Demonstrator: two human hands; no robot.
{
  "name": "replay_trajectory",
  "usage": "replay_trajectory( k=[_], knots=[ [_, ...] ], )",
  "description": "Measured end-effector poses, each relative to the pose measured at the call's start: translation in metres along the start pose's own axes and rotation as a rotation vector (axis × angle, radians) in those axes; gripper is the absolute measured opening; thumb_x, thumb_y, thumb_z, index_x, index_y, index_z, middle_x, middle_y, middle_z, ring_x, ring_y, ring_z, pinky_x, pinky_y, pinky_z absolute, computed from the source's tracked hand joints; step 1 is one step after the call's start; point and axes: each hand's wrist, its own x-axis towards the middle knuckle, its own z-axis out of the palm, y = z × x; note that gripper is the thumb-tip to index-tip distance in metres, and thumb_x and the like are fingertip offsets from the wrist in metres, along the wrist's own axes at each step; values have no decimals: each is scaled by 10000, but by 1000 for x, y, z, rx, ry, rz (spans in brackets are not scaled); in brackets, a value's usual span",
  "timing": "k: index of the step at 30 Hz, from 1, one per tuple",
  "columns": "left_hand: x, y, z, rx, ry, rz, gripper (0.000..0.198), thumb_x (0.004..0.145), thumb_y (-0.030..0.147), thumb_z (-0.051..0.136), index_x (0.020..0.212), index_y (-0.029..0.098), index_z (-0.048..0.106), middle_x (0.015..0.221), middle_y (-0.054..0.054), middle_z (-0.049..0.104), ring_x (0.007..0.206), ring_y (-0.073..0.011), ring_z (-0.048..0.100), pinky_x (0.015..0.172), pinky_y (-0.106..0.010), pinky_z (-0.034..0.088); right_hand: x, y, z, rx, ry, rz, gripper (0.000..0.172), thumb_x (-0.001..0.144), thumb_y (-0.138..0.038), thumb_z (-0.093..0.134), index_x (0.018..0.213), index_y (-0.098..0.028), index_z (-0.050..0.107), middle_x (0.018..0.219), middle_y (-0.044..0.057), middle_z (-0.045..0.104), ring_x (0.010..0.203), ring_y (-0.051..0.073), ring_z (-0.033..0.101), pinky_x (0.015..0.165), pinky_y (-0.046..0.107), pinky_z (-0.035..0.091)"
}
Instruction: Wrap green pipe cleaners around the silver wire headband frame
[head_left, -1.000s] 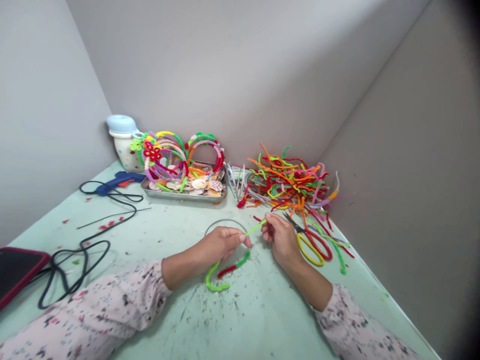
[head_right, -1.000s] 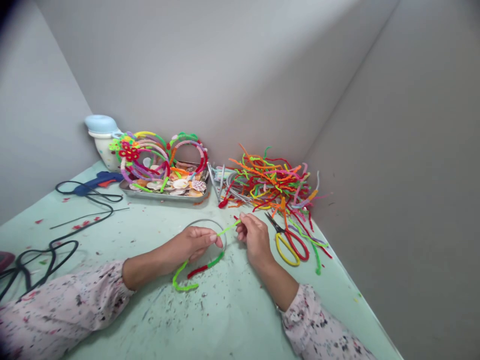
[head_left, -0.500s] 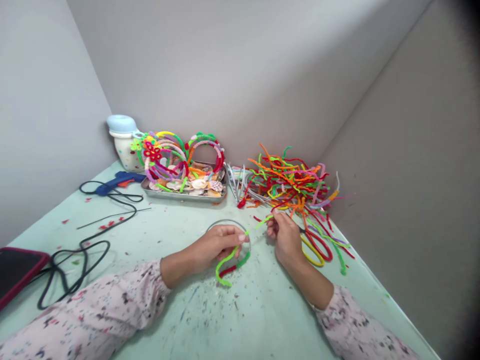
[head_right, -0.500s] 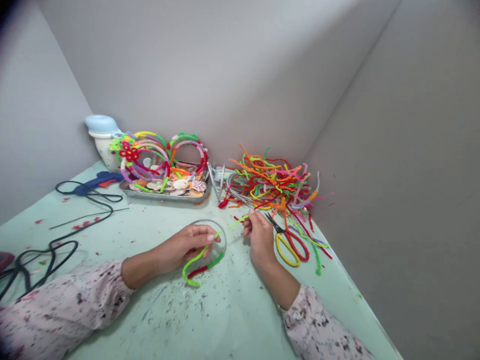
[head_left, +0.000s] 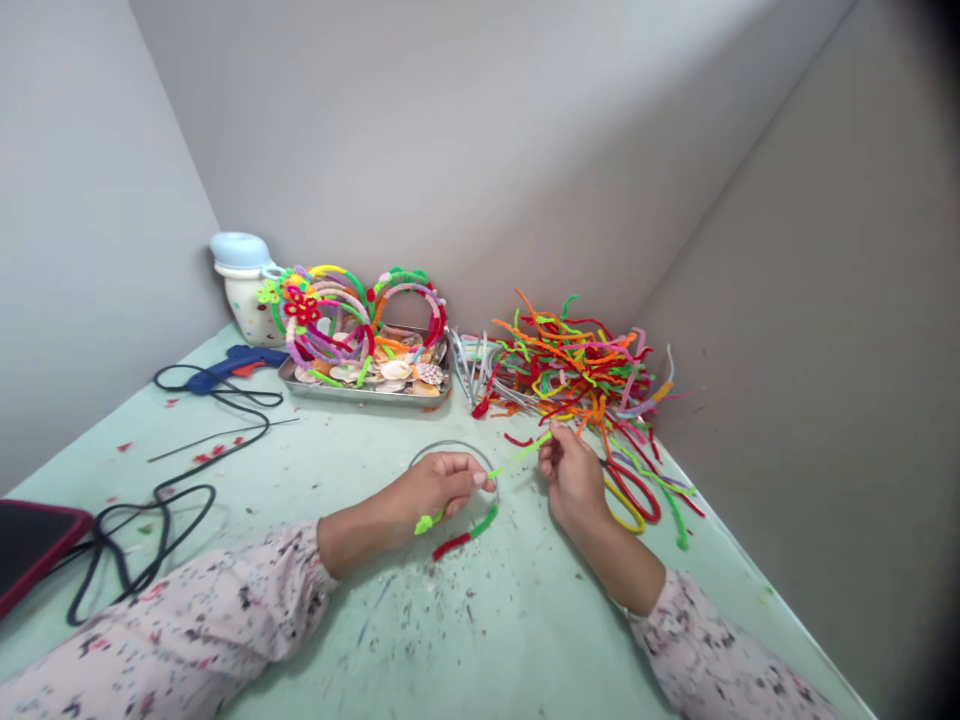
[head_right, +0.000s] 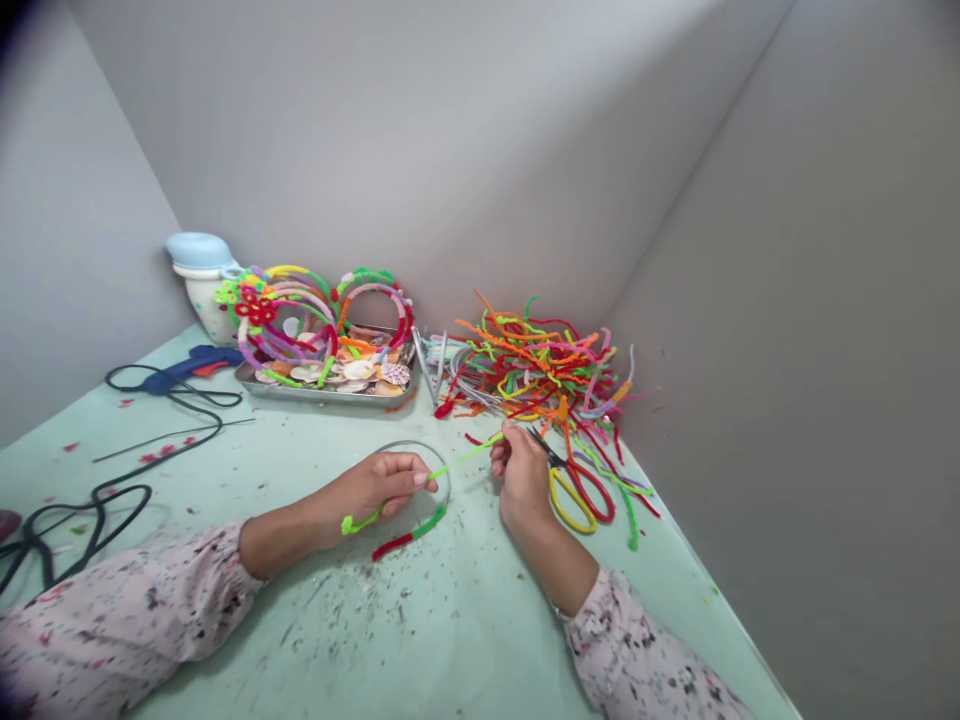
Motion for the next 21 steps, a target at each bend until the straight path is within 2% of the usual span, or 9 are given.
replay_trajectory(
  k=[2, 5, 10, 14, 16, 21],
  knots=[
    [0, -1, 1, -1, 1, 5, 314, 785, 441, 611, 842, 133, 636, 421, 83, 356, 367, -47, 234, 384, -201, 139, -1, -2, 1, 11, 10, 6, 251, 728, -349, 643, 570, -209, 507, 482, -40, 492, 384, 86, 407, 331, 223, 278],
    [1, -3, 1, -30, 40, 0, 335, 780, 456, 612, 846, 128, 629, 421, 82, 369, 361, -47, 242, 385, -200, 145, -1, -3, 2, 9, -66, 12, 273, 736, -408, 651, 599, -207, 528, 500, -41, 492, 396, 89, 417, 347, 224, 300],
    [4, -6, -1, -128, 111, 37, 352, 774, 468, 618, 882, 134, 608, 444, 83, 404, 355, -47, 252, 371, -199, 149, -8, -4, 2, 14, -310, 22, 332, 789, -516, 602, 799, -189, 654, 662, -17, 572, 450, 72, 466, 400, 211, 329],
    [4, -7, -1, -125, 101, 34, 357, 788, 471, 602, 907, 134, 610, 446, 77, 421, 347, -50, 262, 358, -199, 157, -22, -7, 5, -173, -507, 1, 306, 800, -478, 612, 916, -203, 682, 723, -7, 618, 488, 84, 492, 453, 218, 343],
    [4, -7, 0, -86, 100, 30, 360, 791, 475, 598, 900, 133, 615, 443, 73, 429, 340, -49, 265, 356, -199, 162, -28, -11, 7, -258, -549, -13, 297, 792, -466, 624, 915, -204, 692, 683, -13, 618, 496, 98, 493, 483, 228, 364],
    [3, -5, 3, -28, 68, 3, 370, 789, 495, 600, 865, 134, 608, 431, 64, 450, 320, -45, 271, 350, -198, 156, -33, -17, 9, -348, -558, -28, 297, 777, -466, 633, 844, -187, 709, 560, -24, 583, 478, 112, 485, 490, 239, 374]
  ],
)
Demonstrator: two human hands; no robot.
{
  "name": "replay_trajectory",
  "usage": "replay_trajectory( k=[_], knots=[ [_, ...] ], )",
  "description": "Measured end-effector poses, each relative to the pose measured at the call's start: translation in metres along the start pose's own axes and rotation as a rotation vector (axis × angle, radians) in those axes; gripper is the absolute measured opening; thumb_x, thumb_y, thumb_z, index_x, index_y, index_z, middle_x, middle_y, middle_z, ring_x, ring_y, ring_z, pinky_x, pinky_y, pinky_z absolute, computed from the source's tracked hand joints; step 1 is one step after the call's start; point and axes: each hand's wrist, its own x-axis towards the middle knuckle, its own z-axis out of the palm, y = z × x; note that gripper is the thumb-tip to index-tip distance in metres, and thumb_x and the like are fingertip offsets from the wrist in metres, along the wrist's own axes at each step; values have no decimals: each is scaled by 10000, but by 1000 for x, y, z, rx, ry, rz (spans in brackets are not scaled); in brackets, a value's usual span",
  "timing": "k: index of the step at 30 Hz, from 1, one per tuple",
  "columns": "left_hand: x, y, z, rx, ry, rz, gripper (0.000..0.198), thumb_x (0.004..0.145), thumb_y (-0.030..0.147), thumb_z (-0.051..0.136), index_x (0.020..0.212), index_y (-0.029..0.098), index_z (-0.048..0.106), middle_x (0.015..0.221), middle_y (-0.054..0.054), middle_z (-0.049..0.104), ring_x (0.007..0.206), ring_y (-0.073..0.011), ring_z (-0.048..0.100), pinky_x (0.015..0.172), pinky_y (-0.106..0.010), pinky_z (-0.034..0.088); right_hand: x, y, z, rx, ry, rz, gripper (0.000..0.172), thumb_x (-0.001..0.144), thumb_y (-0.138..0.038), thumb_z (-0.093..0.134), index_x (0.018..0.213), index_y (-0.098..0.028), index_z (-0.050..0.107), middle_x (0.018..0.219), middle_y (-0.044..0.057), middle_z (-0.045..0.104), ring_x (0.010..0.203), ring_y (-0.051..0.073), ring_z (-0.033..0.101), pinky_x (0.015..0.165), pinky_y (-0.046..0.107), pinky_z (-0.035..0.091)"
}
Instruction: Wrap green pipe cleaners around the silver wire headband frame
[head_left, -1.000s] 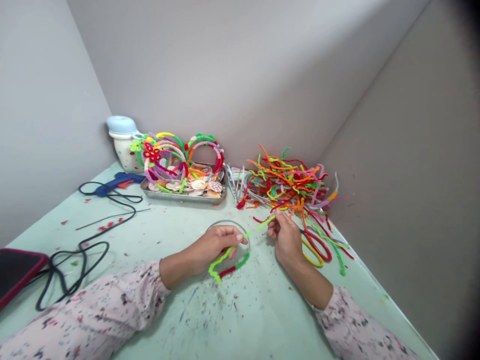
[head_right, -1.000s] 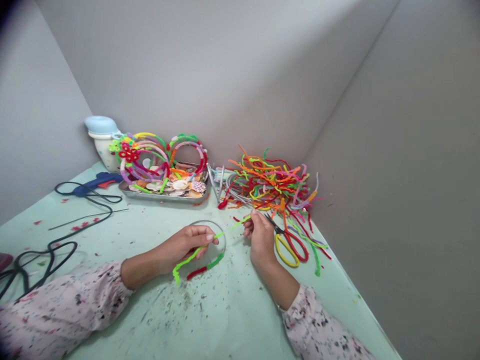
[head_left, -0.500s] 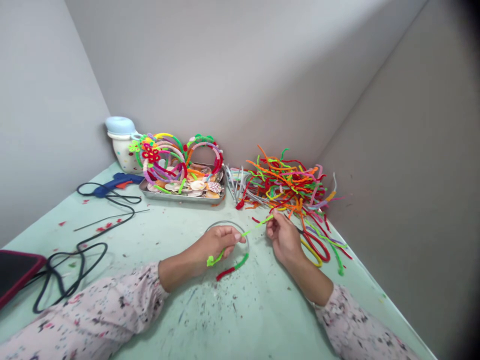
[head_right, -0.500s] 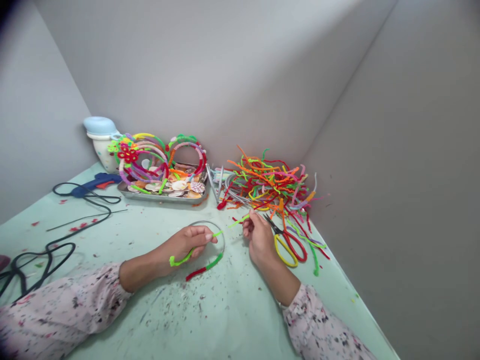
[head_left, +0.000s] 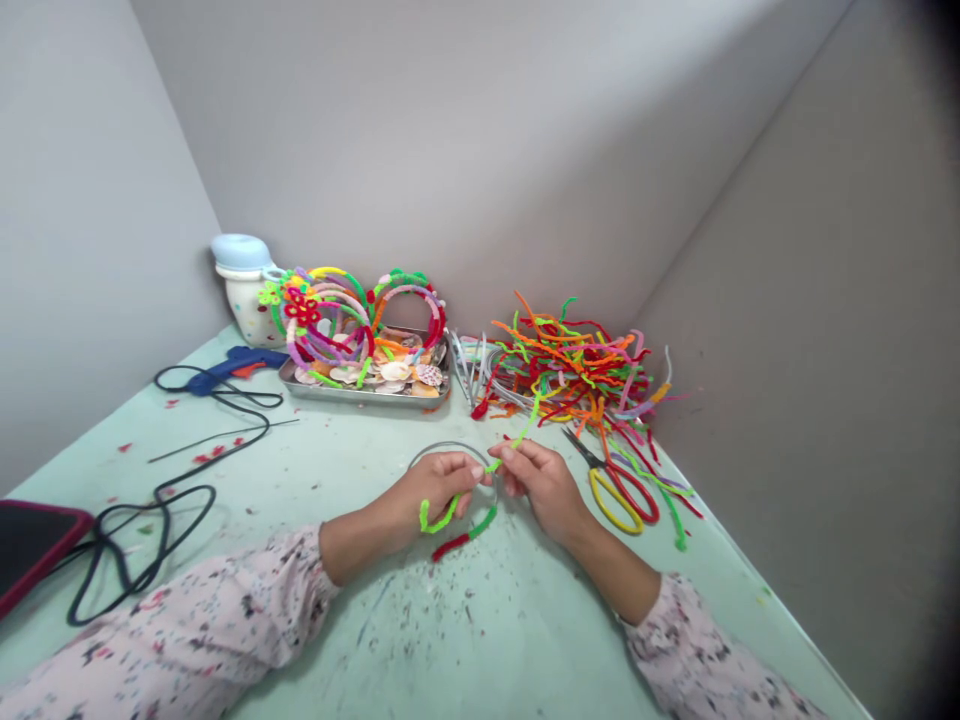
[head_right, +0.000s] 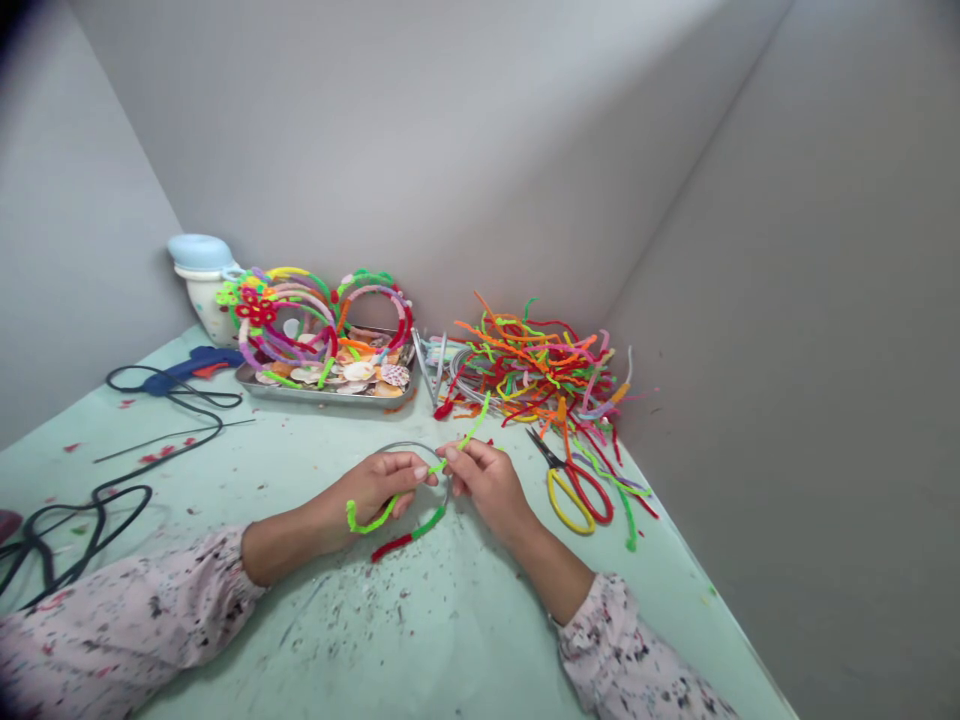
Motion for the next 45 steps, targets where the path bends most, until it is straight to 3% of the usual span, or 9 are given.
replay_trajectory(
  k=[4, 11, 18, 28, 34, 39, 45],
  knots=[
    [-3, 4, 1, -29, -34, -22, 356, 798, 480, 600, 893, 138, 614, 458, 54, 484, 317, -37, 260, 339, -198, 142, 1, 3, -2, 17, -3, -18, 280, 783, -462, 632, 778, -189, 695, 593, -14, 602, 483, 109, 488, 495, 239, 381],
    [-8, 7, 0, -110, -132, -11, 323, 797, 418, 629, 921, 121, 607, 522, 38, 511, 353, -35, 341, 353, -180, 189, 7, 14, -7, 103, 162, -28, 309, 803, -492, 609, 761, -192, 671, 572, -26, 553, 459, 96, 468, 458, 229, 353],
    [-7, 5, 1, -44, -111, -1, 262, 781, 391, 644, 804, 138, 581, 521, 43, 509, 355, -27, 337, 353, -168, 196, 10, 17, -8, 229, 186, 12, 310, 804, -481, 609, 714, -188, 652, 558, -31, 540, 448, 84, 475, 435, 215, 340],
    [-7, 7, 4, 9, -136, -32, 265, 768, 391, 659, 794, 142, 573, 488, 66, 493, 337, -23, 330, 344, -162, 202, 12, 12, -6, 357, 212, 39, 280, 780, -409, 641, 653, -160, 635, 506, -34, 520, 410, 57, 436, 402, 186, 308],
    [-7, 6, 5, 2, -88, -11, 262, 783, 400, 630, 760, 151, 553, 492, 61, 496, 334, -26, 333, 343, -166, 208, 12, 15, -8, 354, 82, 90, 294, 789, -454, 639, 740, -165, 658, 563, -21, 566, 441, 67, 489, 420, 187, 327],
    [-7, 6, 5, -6, -52, 10, 265, 789, 408, 620, 763, 149, 567, 494, 56, 492, 337, -27, 331, 347, -170, 206, 9, 19, -8, 194, -67, 55, 283, 842, -449, 587, 860, -180, 674, 617, -6, 605, 506, 87, 522, 476, 201, 358],
    [-6, 6, 4, -42, -34, -2, 274, 802, 400, 616, 827, 128, 604, 494, 52, 487, 344, -26, 329, 353, -168, 211, 7, 19, -9, 142, -131, 37, 276, 861, -441, 567, 886, -189, 675, 697, 1, 620, 538, 98, 524, 524, 226, 383]
  ],
)
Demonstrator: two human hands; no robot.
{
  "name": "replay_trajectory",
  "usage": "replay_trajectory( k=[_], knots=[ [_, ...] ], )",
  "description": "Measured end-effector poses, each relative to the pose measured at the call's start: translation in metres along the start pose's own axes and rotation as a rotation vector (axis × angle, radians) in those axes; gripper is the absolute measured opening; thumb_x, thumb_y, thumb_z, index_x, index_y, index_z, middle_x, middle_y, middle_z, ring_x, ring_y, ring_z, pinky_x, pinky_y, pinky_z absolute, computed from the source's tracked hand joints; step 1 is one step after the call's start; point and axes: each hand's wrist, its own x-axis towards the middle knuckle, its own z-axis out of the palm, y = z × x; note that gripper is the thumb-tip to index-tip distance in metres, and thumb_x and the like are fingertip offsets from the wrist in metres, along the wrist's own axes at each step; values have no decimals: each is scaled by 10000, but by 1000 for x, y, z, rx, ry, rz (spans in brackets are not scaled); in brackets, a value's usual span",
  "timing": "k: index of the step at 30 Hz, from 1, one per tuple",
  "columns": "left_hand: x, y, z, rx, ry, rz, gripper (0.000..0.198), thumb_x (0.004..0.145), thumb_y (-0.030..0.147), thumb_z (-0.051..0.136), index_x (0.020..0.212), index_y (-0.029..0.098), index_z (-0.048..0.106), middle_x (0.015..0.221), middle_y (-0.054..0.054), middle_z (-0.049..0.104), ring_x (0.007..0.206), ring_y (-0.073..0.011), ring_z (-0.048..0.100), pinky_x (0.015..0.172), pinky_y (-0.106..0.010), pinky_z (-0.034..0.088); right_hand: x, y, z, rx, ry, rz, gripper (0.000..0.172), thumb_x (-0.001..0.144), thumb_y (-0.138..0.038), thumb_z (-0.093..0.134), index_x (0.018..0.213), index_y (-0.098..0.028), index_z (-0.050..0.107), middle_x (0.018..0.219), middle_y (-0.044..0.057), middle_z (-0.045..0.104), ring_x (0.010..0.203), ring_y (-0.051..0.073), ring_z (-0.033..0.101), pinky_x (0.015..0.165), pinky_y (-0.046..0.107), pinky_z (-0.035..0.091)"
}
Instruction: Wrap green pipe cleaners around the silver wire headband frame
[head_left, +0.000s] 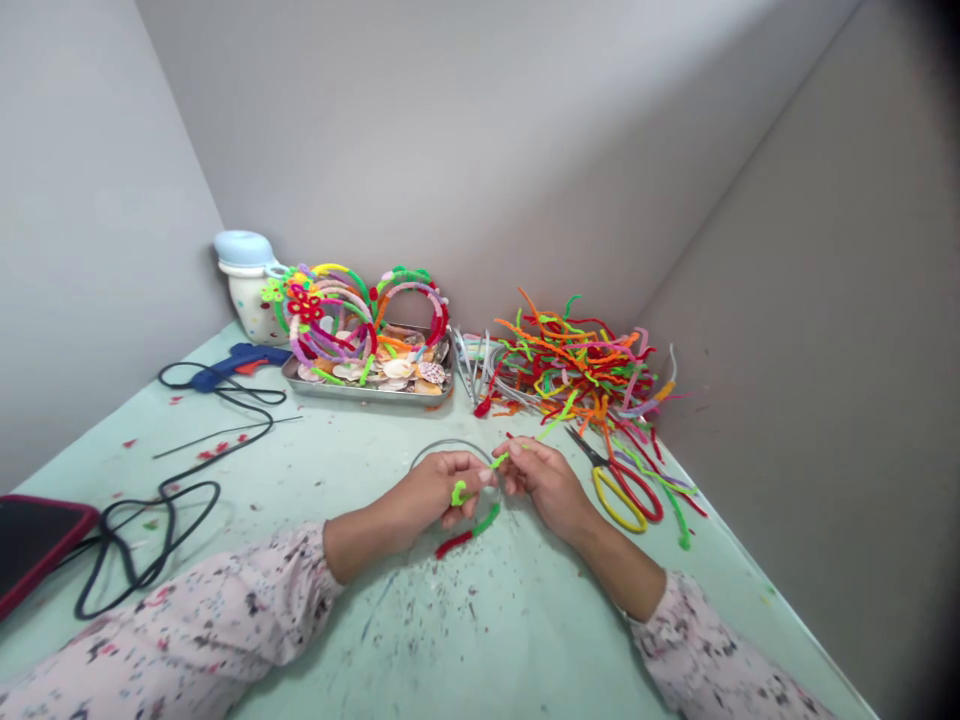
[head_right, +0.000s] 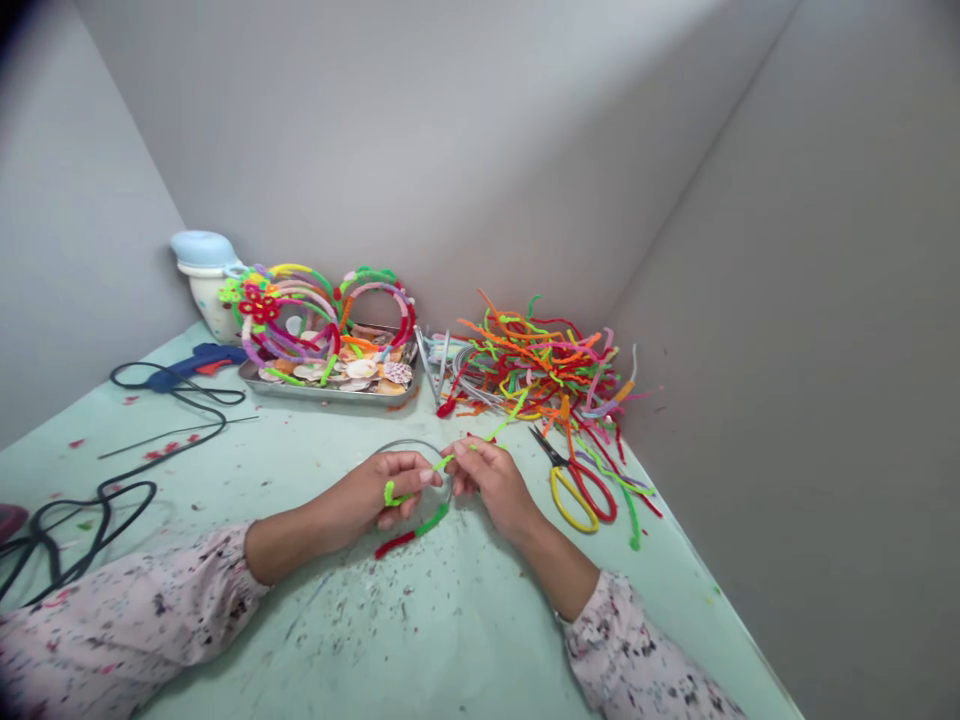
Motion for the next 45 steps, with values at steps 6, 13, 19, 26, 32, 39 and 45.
replay_trajectory(
  k=[6, 13, 19, 26, 32, 39, 45],
  knots=[
    [-2, 0, -3, -62, -86, -20, 297, 802, 418, 621, 856, 127, 604, 517, 36, 536, 341, -31, 396, 355, -157, 261, 0, 1, 0, -7, 120, -28, 297, 841, -446, 597, 713, -179, 620, 612, -17, 582, 490, 86, 473, 489, 219, 341],
    [-3, 1, -3, -8, -170, -108, 264, 749, 378, 686, 780, 151, 555, 569, 14, 621, 353, -52, 499, 348, -146, 304, 2, 1, -1, -6, 209, -57, 303, 838, -453, 601, 707, -180, 614, 565, -27, 562, 469, 81, 469, 476, 217, 326],
    [-2, 3, -1, 35, -132, -120, 268, 725, 361, 697, 794, 148, 549, 568, 26, 613, 374, -45, 494, 371, -144, 323, 3, -1, 0, 84, 274, -58, 297, 817, -447, 628, 711, -170, 624, 571, -31, 550, 452, 67, 454, 448, 205, 316],
    [0, 3, 1, 66, -102, -81, 226, 715, 317, 671, 756, 155, 518, 464, 58, 530, 343, -40, 406, 355, -148, 279, 1, -8, 4, 162, 353, -61, 292, 777, -433, 670, 670, -169, 603, 545, -41, 523, 434, 60, 412, 423, 199, 298],
    [-3, 0, 0, 90, -116, -58, 174, 762, 297, 622, 790, 162, 516, 506, 55, 541, 368, -48, 433, 376, -156, 317, 2, -5, 0, 49, 304, -53, 319, 787, -471, 646, 669, -177, 604, 560, -25, 544, 460, 92, 454, 453, 229, 331],
    [-2, -3, -4, 29, -173, -65, 276, 712, 314, 705, 873, 159, 542, 627, 19, 605, 446, -65, 511, 418, -170, 342, 0, -5, 0, -8, 348, -112, 303, 823, -473, 606, 708, -192, 603, 537, -37, 524, 485, 105, 458, 487, 236, 343],
    [-2, 3, -1, 40, -177, -116, 342, 641, 310, 755, 867, 131, 571, 617, 22, 598, 429, -62, 518, 422, -175, 333, -1, -6, 0, -14, 388, -133, 300, 812, -483, 611, 715, -199, 606, 539, -42, 521, 486, 108, 449, 493, 244, 342]
  ],
)
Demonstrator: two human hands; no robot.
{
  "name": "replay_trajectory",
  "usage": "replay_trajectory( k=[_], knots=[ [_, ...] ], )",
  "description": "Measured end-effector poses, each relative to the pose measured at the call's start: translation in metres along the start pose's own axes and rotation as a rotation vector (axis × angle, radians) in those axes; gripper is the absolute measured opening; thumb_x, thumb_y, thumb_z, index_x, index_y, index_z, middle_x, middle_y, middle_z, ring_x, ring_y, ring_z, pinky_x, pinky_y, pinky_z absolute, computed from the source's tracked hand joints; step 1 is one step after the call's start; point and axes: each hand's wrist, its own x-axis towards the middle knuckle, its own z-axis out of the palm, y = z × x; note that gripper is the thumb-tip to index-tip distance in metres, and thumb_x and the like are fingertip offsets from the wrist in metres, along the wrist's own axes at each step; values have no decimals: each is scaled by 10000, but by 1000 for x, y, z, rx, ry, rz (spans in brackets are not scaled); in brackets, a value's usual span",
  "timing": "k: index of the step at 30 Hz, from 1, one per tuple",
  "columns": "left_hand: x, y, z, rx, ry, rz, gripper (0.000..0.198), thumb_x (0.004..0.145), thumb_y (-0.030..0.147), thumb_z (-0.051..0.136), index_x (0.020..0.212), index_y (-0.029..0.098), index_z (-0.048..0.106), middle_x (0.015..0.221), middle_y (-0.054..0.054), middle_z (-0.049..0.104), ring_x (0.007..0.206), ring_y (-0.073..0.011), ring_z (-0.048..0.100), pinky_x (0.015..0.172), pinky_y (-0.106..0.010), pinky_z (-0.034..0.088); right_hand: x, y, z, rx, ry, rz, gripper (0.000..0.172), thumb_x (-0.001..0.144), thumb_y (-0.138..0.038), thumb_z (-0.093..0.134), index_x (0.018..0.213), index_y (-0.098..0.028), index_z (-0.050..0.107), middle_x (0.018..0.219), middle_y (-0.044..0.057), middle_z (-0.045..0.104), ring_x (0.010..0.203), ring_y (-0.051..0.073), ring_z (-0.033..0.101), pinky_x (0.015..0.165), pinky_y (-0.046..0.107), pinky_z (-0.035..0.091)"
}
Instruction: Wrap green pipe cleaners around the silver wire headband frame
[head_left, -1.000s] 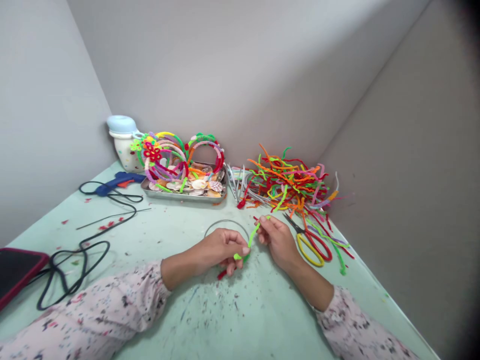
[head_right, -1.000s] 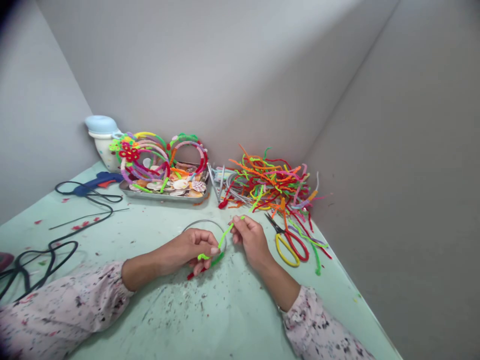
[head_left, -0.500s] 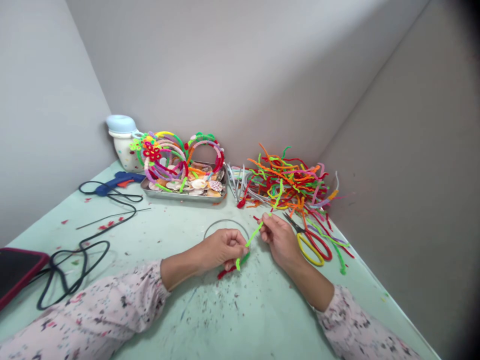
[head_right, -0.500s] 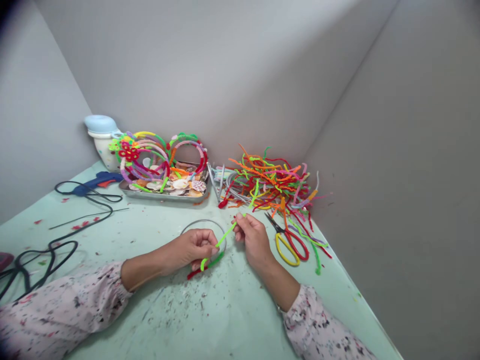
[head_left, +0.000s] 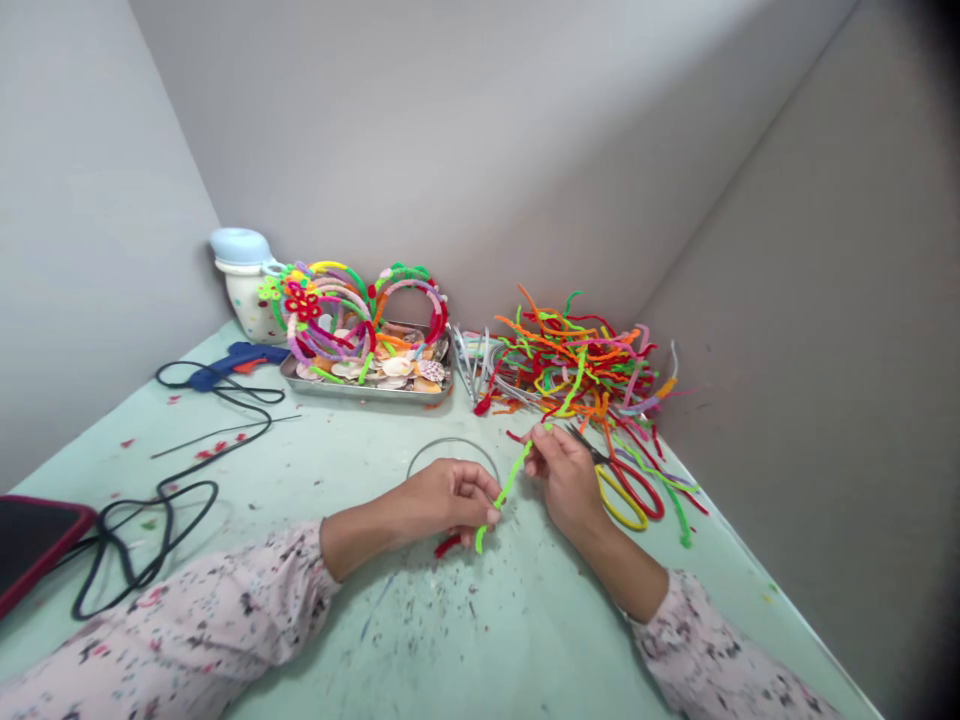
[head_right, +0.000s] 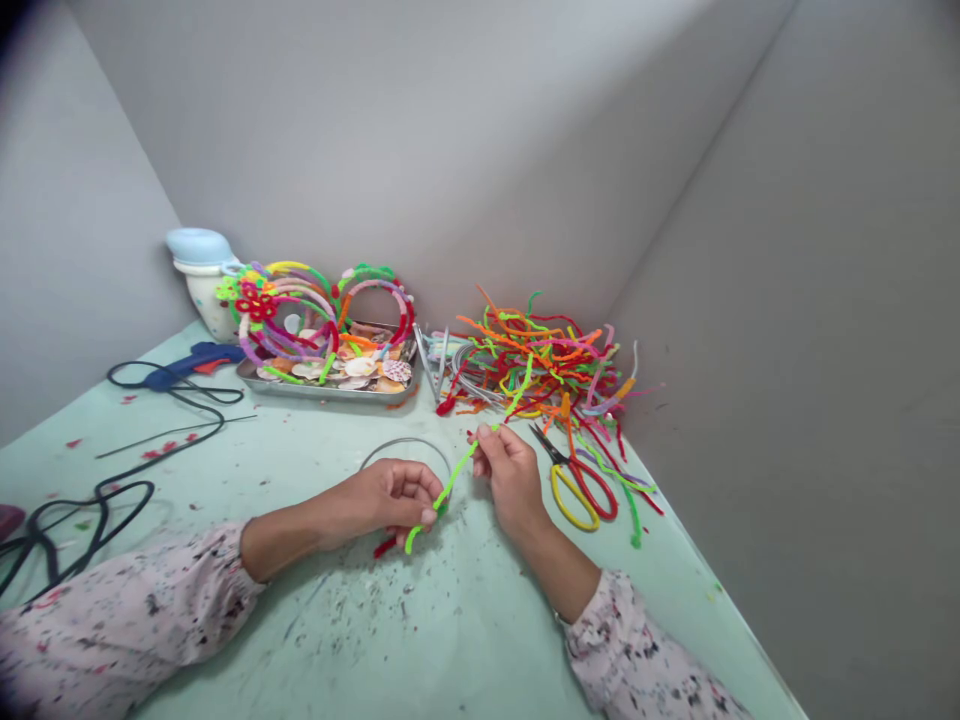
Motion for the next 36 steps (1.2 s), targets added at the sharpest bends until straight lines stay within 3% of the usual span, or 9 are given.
replay_trajectory(
  k=[16, 23, 30, 36],
  knots=[
    [0, -3, 1, 18, 79, 55, 284, 653, 335, 744, 783, 121, 610, 544, 46, 513, 438, -48, 390, 445, -190, 287, 6, 1, 1, 125, 20, 103, 287, 750, -462, 671, 696, -187, 610, 566, -37, 510, 457, 86, 435, 433, 223, 321],
    [2, -11, -2, 44, 19, 71, 354, 660, 331, 752, 918, 132, 612, 679, 25, 563, 494, -55, 471, 483, -196, 382, 7, 1, 0, 115, 38, 80, 297, 762, -474, 663, 708, -187, 612, 569, -34, 525, 470, 88, 453, 440, 225, 324],
    [1, -9, -2, 119, 38, 61, 295, 684, 348, 718, 864, 127, 639, 545, 45, 515, 440, -63, 420, 442, -195, 314, 8, 1, -1, 79, 54, 51, 295, 774, -479, 642, 689, -201, 594, 555, -38, 514, 465, 103, 445, 446, 249, 327],
    [-1, -6, -1, 134, 77, 69, 264, 681, 334, 721, 825, 121, 659, 570, 33, 514, 464, -55, 382, 450, -188, 278, 8, -3, 1, 128, 70, 95, 286, 750, -453, 674, 670, -191, 592, 558, -34, 507, 456, 92, 433, 418, 233, 320]
  ],
)
